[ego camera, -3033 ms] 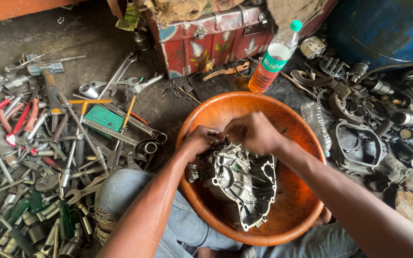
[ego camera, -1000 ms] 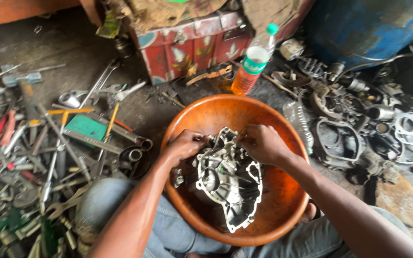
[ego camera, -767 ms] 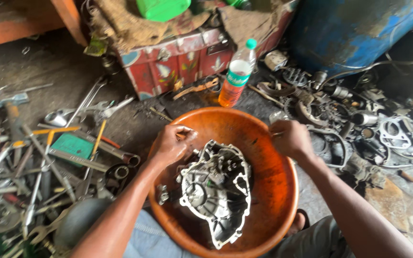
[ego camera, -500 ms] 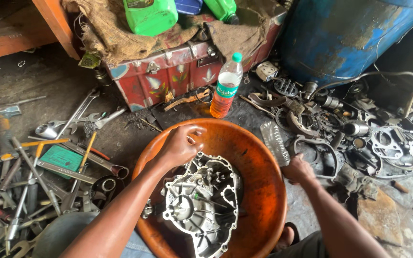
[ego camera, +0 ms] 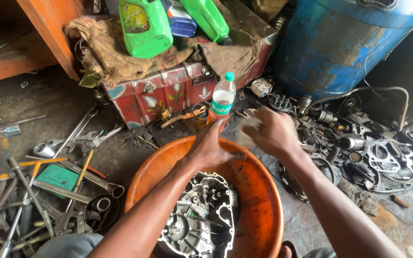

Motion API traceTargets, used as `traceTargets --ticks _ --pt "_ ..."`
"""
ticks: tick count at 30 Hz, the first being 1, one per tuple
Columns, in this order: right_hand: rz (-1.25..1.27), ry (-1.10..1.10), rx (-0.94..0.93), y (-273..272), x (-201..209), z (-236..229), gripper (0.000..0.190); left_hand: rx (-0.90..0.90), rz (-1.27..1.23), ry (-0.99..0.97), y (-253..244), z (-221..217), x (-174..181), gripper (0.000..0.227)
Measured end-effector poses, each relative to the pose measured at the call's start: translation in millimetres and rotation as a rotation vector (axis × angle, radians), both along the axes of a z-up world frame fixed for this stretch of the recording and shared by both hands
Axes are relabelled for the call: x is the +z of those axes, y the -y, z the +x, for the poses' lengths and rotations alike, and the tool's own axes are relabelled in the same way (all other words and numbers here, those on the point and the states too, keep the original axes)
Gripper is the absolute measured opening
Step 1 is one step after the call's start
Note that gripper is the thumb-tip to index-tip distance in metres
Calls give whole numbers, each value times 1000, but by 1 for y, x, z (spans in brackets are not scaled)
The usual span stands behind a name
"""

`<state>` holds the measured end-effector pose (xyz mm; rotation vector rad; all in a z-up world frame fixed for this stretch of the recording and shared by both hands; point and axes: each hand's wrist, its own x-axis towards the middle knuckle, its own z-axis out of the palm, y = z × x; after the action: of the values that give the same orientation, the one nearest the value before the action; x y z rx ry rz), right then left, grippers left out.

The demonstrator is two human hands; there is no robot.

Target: The person sits on the floor and cleans a disassembled engine casing inside an orange basin. They pour a liquid from a plastic bottle onto the metal part and scrub it with their hands, turning the part over to clean different sides.

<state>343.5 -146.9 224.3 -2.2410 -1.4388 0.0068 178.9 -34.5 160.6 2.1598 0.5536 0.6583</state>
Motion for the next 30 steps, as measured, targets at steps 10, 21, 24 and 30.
traceTargets --ticks 10,21,24,30 --pt "-3 25 -171 -120 40 16 78 243 -195 171 -71 10 2 54" --pt "-85 169 28 -168 -21 68 53 298 -85 250 -86 35 0 31" --pt "77 108 73 -165 -27 73 49 391 -156 200 -75 46 9 28" --pt "135 140 44 -98 -5 93 36 174 -239 230 -62 65 20 28"
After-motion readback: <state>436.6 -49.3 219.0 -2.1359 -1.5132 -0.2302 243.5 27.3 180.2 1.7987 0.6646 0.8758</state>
